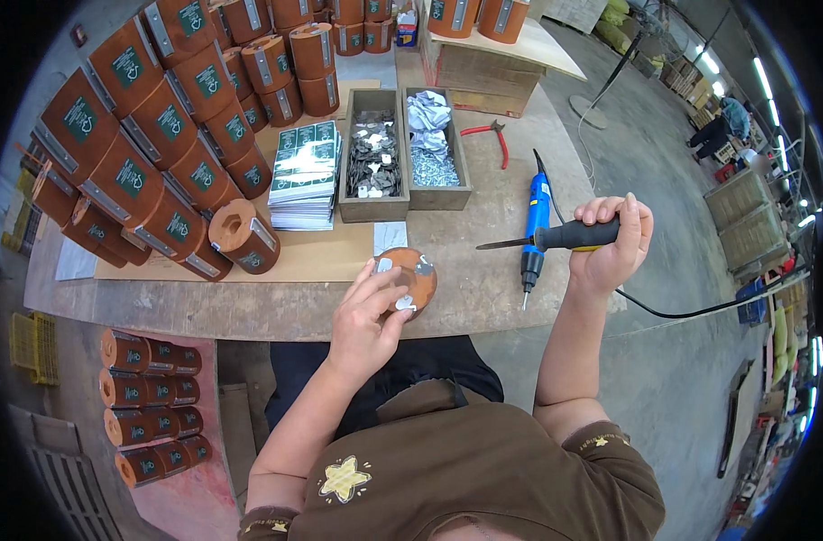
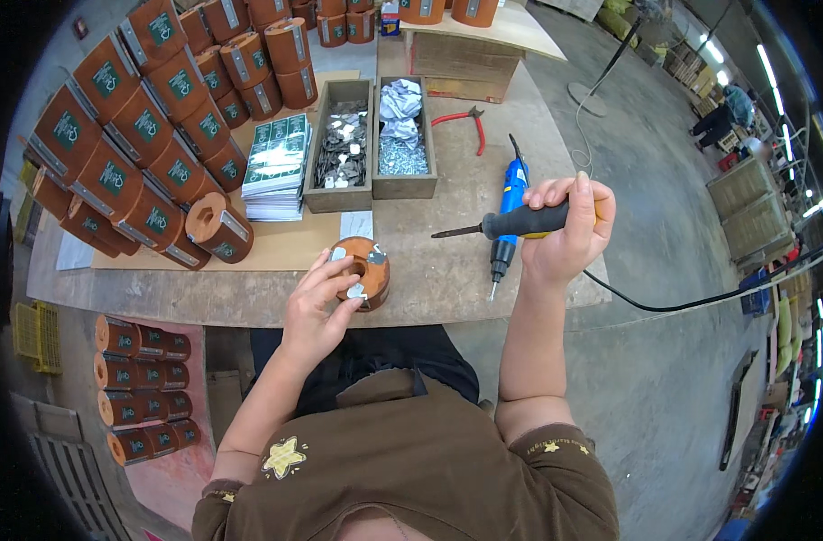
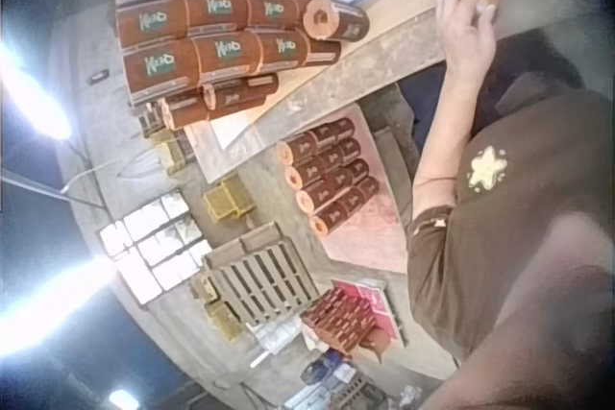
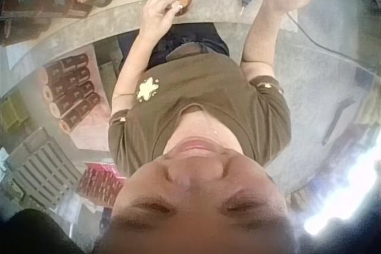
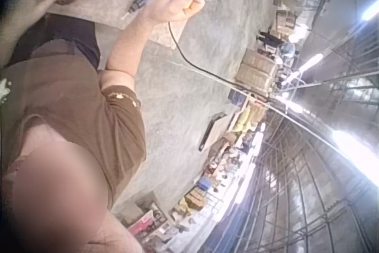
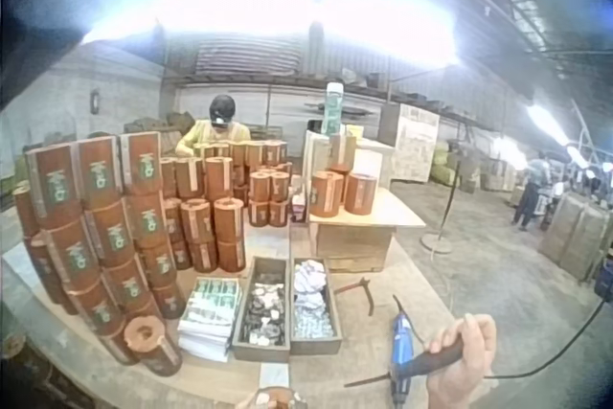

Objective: Assembling hardware components onto cylindrical wooden or bamboo furniture parts using an electric screwdriver.

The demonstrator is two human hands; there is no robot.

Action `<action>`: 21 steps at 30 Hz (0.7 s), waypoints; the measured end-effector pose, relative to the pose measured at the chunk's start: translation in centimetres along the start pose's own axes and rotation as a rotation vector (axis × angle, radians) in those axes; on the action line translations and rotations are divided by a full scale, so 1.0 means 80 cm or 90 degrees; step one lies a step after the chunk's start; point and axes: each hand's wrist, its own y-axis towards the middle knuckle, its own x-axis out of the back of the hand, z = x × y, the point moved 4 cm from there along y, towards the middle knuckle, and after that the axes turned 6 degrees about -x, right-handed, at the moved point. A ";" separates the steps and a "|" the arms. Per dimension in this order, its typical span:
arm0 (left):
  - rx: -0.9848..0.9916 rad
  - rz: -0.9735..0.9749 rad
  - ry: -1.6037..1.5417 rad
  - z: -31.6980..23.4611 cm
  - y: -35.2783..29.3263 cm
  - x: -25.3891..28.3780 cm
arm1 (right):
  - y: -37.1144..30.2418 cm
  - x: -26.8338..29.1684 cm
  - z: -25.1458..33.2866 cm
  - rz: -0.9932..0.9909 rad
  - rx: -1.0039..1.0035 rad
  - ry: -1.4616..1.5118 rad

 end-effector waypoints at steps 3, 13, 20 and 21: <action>0.003 -0.010 0.004 -0.006 0.002 0.003 | 0.000 -0.002 -0.007 0.000 -0.003 0.010; -0.012 0.033 0.007 -0.004 -0.003 0.002 | 0.030 0.008 -0.096 -0.037 0.162 -0.330; 0.054 -0.013 -0.076 0.001 -0.007 0.006 | 0.011 0.026 -0.161 0.032 0.225 -0.437; 0.070 -0.009 -0.104 0.002 -0.006 0.007 | 0.001 0.025 -0.162 0.061 0.259 -0.452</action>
